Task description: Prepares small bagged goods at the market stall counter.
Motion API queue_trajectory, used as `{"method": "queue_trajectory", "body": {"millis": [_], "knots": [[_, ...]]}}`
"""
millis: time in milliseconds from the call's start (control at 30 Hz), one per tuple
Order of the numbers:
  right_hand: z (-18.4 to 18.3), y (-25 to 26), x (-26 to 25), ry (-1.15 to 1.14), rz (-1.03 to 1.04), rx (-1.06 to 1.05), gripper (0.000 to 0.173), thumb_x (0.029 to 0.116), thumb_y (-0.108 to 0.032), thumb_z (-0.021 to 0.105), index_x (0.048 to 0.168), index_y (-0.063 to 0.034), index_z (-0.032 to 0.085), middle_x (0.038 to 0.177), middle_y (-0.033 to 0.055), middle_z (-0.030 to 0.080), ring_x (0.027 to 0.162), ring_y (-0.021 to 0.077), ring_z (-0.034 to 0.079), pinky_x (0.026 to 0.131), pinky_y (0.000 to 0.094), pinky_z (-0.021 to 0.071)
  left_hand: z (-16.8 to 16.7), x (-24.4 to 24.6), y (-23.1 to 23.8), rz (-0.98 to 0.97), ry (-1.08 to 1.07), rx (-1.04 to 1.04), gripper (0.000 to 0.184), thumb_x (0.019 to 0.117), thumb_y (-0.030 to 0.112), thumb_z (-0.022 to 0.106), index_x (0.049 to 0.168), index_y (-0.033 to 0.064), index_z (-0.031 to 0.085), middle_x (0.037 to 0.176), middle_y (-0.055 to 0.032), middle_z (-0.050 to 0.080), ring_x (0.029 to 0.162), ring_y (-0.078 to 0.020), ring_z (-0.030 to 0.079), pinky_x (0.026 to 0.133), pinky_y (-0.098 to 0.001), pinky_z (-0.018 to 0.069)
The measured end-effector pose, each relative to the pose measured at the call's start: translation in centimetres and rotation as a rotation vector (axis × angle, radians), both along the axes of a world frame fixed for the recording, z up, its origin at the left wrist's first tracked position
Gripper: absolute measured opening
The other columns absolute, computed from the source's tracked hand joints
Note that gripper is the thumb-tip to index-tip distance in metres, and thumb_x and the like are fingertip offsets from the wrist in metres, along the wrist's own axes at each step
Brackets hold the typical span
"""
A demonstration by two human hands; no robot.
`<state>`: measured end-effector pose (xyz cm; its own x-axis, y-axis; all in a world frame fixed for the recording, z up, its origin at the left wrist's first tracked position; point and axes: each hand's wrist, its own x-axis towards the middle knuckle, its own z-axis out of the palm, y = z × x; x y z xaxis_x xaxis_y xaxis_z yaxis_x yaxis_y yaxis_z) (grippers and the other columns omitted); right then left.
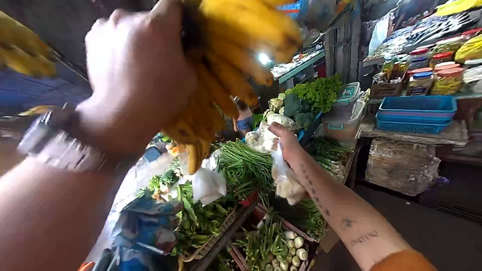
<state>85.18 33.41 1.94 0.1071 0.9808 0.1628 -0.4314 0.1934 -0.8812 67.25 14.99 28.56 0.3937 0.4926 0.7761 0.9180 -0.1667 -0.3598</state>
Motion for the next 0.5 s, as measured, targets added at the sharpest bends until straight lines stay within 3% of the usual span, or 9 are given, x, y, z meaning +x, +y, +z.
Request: {"method": "queue_trajectory", "body": {"millis": [100,267,300,367,400,500], "knots": [[2.1,5.4,-2.2,-0.009,0.078,0.042,0.048,0.1058,-0.041,0.049,0.15,-0.0249,0.045,0.133,0.0026,0.061,0.065,0.0079,0.048,0.054,0.0264,0.0402,1.7,4.4,6.9,0.032,0.018,-0.038,0.027,0.1024,0.026,0.054,0.107,0.0026,0.066,0.1,-0.0274,0.066,0.094,-0.051,0.064,0.071,-0.0719,0.0463],[7.1,14.6,-5.6,0.095,0.296,0.097,0.052,0.1039,-0.049,0.054,0.151,-0.0301,0.042,0.128,0.0002,0.063,0.061,0.0051,0.047,0.052,0.0213,0.0399,4.9,7.4,16.6,0.179,0.127,-0.105,0.025,0.1044,0.023,0.054,0.115,0.0023,0.063,0.105,-0.0254,0.068,0.099,-0.0502,0.066,0.074,-0.0687,0.0501],[7.8,15.5,-6.2,0.113,0.341,0.126,0.049,0.1042,-0.051,0.052,0.147,-0.0297,0.044,0.114,-0.0027,0.065,0.055,0.0029,0.044,0.048,0.0188,0.039,5.1,7.5,18.3,0.202,0.146,-0.117,0.024,0.1046,0.021,0.054,0.118,0.0027,0.063,0.108,-0.0245,0.067,0.1,-0.0492,0.066,0.075,-0.068,0.0503],[8.9,16.3,-7.4,0.191,0.377,0.138,0.036,0.1019,-0.053,0.056,0.126,-0.0263,0.059,0.074,-0.0066,0.053,0.045,0.0029,0.04,0.041,0.0182,0.0389,5.0,7.5,21.4,0.253,0.185,-0.13,0.021,0.1038,0.016,0.053,0.117,0.0026,0.062,0.109,-0.0237,0.067,0.1,-0.0483,0.066,0.075,-0.0668,0.0508],[9.4,16.3,-7.6,0.191,0.364,0.131,0.034,0.1013,-0.053,0.057,0.118,-0.0245,0.061,0.066,-0.0077,0.048,0.042,0.0031,0.039,0.04,0.0196,0.0402,4.9,7.4,22.8,0.274,0.207,-0.132,0.019,0.1026,0.012,0.052,0.116,0.0018,0.061,0.109,-0.0242,0.066,0.098,-0.049,0.066,0.072,-0.0665,0.0506],[9.8,14.7,-8.0,0.189,0.333,0.059,0.036,0.1001,-0.05,0.062,0.118,-0.019,0.061,0.071,-0.003,0.053,0.044,0.0068,0.042,0.042,0.0245,0.0441,3.8,7.4,25.4,0.397,0.284,-0.215,0.022,0.0987,0.0,0.052,0.119,0.0011,0.06,0.111,-0.024,0.065,0.098,-0.0473,0.065,0.075,-0.0602,0.0518]]}}
